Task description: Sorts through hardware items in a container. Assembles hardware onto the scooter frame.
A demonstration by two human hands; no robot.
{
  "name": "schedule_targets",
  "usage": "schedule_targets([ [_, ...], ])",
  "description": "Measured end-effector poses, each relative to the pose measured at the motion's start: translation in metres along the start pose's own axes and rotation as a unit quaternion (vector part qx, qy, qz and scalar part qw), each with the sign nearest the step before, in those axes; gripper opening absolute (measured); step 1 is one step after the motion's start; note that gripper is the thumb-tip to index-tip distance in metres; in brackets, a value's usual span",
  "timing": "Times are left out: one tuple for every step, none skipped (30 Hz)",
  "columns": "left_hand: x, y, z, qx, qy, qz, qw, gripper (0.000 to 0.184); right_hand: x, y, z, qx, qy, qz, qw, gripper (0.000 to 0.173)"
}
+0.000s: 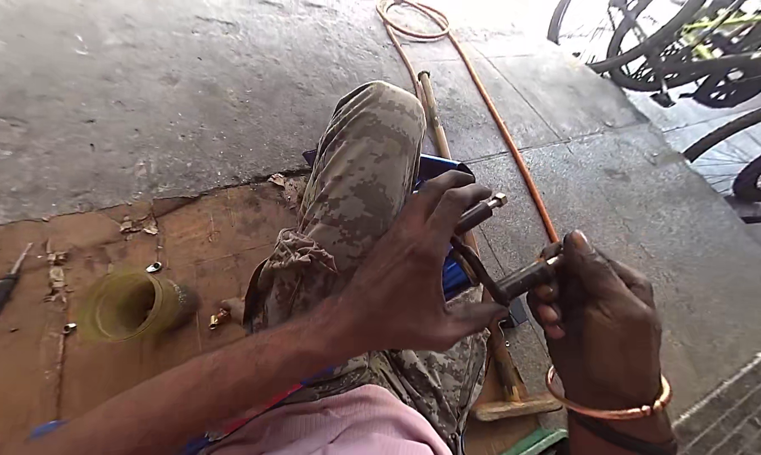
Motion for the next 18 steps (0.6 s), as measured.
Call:
schedule_targets([
  [0.002, 0.002, -0.001, -0.010, -0.021, -0.003, 1.000, 0.107, 0.001, 0.000, 0.003, -0.012, 0.001, 0.005, 1.000, 0.038],
  [0.004, 0.004, -0.001, -0.020, -0.029, -0.009, 0.999, 0.109, 0.002, 0.001, 0.005, -0.022, -0.001, 0.007, 1.000, 0.038],
  [0.005, 0.006, -0.002, -0.034, -0.029, -0.020, 0.999, 0.109, 0.002, 0.001, 0.006, -0.030, -0.006, 0.008, 0.999, 0.038],
  [0.007, 0.008, -0.001, -0.048, -0.032, -0.034, 0.998, 0.107, 0.004, 0.002, 0.007, -0.037, -0.009, 0.010, 0.999, 0.039],
  [0.008, 0.011, -0.001, -0.062, -0.037, -0.043, 0.996, 0.105, 0.006, 0.003, 0.007, -0.039, -0.010, 0.014, 0.999, 0.039],
  [0.009, 0.014, 0.001, -0.082, -0.043, -0.039, 0.995, 0.105, 0.007, 0.004, 0.007, -0.040, -0.010, 0.017, 0.999, 0.038],
  [0.010, 0.018, 0.003, -0.098, -0.054, -0.033, 0.993, 0.106, 0.009, 0.005, 0.006, -0.039, -0.010, 0.019, 0.999, 0.038],
  [0.010, 0.023, 0.006, -0.109, -0.065, -0.026, 0.992, 0.108, 0.010, 0.007, 0.005, -0.040, -0.010, 0.020, 0.999, 0.038],
  [0.011, 0.026, 0.009, -0.112, -0.075, -0.020, 0.991, 0.107, 0.012, 0.008, 0.004, -0.042, -0.010, 0.024, 0.999, 0.038],
  [0.012, 0.029, 0.010, -0.109, -0.084, -0.013, 0.990, 0.106, 0.013, 0.009, 0.003, -0.044, -0.008, 0.026, 0.999, 0.037],
  [0.013, 0.032, 0.011, -0.101, -0.091, -0.009, 0.991, 0.104, 0.013, 0.010, 0.003, -0.044, -0.005, 0.029, 0.999, 0.037],
  [0.014, 0.034, 0.011, -0.092, -0.095, -0.004, 0.991, 0.102, 0.014, 0.012, 0.003, -0.043, 0.000, 0.033, 0.999, 0.037],
  [0.015, 0.035, 0.011, -0.084, -0.097, 0.000, 0.992, 0.100, 0.015, 0.013, 0.003, -0.040, 0.006, 0.041, 0.998, 0.037],
  [0.017, 0.036, 0.010, -0.079, -0.096, 0.001, 0.992, 0.098, 0.016, 0.014, 0.003, -0.037, 0.010, 0.049, 0.998, 0.037],
  [0.018, 0.037, 0.009, -0.074, -0.093, -0.002, 0.993, 0.096, 0.016, 0.015, 0.003, -0.036, 0.012, 0.055, 0.998, 0.037],
  [0.018, 0.037, 0.009, -0.076, -0.088, -0.006, 0.993, 0.094, 0.017, 0.016, 0.003, -0.036, 0.013, 0.058, 0.998, 0.037],
  [0.019, 0.037, 0.009, -0.081, -0.083, -0.009, 0.993, 0.091, 0.017, 0.017, 0.003, -0.038, 0.012, 0.059, 0.997, 0.037],
  [0.019, 0.036, 0.009, -0.086, -0.077, -0.010, 0.993, 0.086, 0.017, 0.017, 0.002, -0.039, 0.013, 0.061, 0.997, 0.037],
])
Point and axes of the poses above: each hand's wrist, its own x-axis away from the middle knuckle, its own y-axis out of the palm, z = x × y, the point moved 3 cm from there along -x, towards the middle knuckle, and after that the axes turned 15 degrees about x, right-handed, at the moved point
